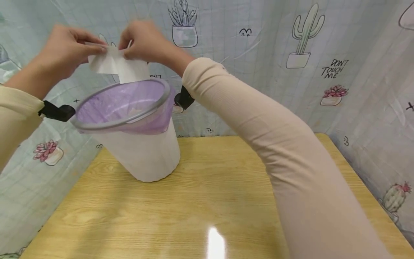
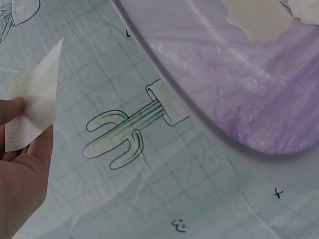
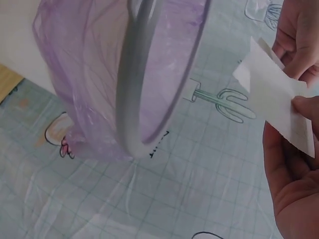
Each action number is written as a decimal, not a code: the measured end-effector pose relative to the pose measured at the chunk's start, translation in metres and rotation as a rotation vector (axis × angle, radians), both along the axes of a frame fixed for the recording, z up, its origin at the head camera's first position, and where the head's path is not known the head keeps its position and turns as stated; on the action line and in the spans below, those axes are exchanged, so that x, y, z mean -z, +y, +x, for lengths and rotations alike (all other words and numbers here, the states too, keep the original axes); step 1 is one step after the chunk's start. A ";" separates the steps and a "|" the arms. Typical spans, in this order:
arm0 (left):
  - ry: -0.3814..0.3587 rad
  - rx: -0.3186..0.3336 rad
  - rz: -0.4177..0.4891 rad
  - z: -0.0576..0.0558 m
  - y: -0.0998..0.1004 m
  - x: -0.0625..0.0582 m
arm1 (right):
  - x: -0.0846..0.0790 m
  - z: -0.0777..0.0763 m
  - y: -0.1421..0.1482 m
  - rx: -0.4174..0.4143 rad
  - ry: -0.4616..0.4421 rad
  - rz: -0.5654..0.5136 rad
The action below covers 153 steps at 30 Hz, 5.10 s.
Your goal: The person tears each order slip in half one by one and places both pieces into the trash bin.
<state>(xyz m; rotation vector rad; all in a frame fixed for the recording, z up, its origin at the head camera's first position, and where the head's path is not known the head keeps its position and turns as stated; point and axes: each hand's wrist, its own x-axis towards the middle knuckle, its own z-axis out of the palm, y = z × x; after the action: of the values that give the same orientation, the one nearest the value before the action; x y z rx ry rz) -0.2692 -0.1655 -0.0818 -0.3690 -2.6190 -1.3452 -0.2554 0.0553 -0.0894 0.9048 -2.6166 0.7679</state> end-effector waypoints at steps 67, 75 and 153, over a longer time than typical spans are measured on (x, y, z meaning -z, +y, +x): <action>0.003 0.428 -0.009 0.111 0.088 0.061 | 0.099 0.063 0.184 0.078 -0.230 -0.019; 0.058 0.502 -0.018 0.125 0.088 0.081 | 0.152 0.103 0.218 0.170 -0.246 -0.023; 0.107 0.896 -0.439 0.018 0.320 0.340 | 0.314 0.158 0.284 0.384 -0.253 0.260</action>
<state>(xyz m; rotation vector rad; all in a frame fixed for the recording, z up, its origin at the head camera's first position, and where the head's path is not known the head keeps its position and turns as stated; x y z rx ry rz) -0.2513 0.1547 -0.4217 -1.7707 -2.7115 -0.8124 -0.0973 0.3395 -0.4035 0.3521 -3.0313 0.4738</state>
